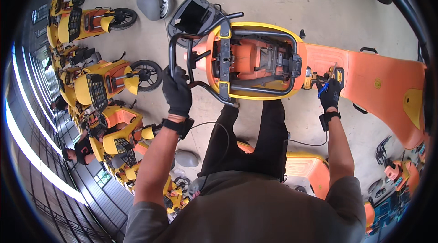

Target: The person performs maintenance on a scooter by using a power drill to remove and install screws, and using shears to cut a cable tie, while working within the scooter's internal compartments.

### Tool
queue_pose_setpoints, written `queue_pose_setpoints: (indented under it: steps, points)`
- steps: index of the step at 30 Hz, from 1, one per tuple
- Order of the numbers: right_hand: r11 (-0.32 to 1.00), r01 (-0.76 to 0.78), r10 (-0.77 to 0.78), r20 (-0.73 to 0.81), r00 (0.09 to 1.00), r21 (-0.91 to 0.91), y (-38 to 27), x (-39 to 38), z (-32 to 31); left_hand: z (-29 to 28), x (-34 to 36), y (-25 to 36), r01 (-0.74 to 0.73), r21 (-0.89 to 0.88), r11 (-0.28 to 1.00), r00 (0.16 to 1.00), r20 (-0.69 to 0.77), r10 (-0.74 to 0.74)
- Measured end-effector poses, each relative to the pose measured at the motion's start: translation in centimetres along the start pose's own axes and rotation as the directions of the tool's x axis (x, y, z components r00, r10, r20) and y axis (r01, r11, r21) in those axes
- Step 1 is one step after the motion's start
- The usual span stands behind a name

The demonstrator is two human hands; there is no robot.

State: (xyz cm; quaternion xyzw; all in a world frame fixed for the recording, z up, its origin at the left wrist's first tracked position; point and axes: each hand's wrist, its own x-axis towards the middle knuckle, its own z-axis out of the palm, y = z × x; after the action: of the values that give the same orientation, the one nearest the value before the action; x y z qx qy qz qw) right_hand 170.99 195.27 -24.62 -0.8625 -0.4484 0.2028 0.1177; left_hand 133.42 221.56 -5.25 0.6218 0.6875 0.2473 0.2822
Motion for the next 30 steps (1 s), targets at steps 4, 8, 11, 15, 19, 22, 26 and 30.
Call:
queue_pose_setpoints:
  steps: [4,8,11,15,19,22,26,30]
  points:
    - [0.866,-0.222,0.210,0.075,0.975,0.449,-6.4,-0.5,-6.2,-0.7,0.4,-0.1,-0.082,0.033,0.996,0.993,0.091,0.079]
    - [0.781,-0.269,0.207,0.173,0.963,0.563,-11.0,-1.3,-9.6,-1.3,0.5,-0.4,-0.075,-0.018,0.997,0.981,0.175,0.077]
    - [0.728,-0.285,0.213,0.189,0.959,0.623,-16.7,-2.2,-11.8,-1.6,0.8,-1.3,-0.105,0.024,0.994,0.973,0.211,0.098]
    - [0.755,-0.316,0.236,0.211,0.949,0.575,-20.8,-4.0,-10.8,-2.3,0.7,0.8,-0.080,-0.098,0.992,0.955,0.277,0.105]
    - [0.665,-0.249,0.205,0.149,0.967,0.704,-26.2,-6.5,-9.2,-1.7,1.5,-1.4,-0.159,-0.272,0.949,0.928,0.287,0.238]
    - [0.552,-0.312,0.231,0.217,0.948,0.773,-29.9,-8.7,-8.5,-2.2,1.8,-1.3,-0.154,-0.266,0.951,0.889,0.383,0.252]
    - [0.630,-0.374,0.295,0.236,0.926,0.680,-32.4,-12.2,-7.6,-1.8,2.0,-7.2,-0.478,-0.248,0.843,0.783,0.316,0.536]
    - [0.460,-0.553,0.394,0.399,0.828,0.694,-34.2,-16.2,-8.9,-6.1,5.3,-12.3,-0.531,-0.042,0.846,0.736,0.473,0.485]
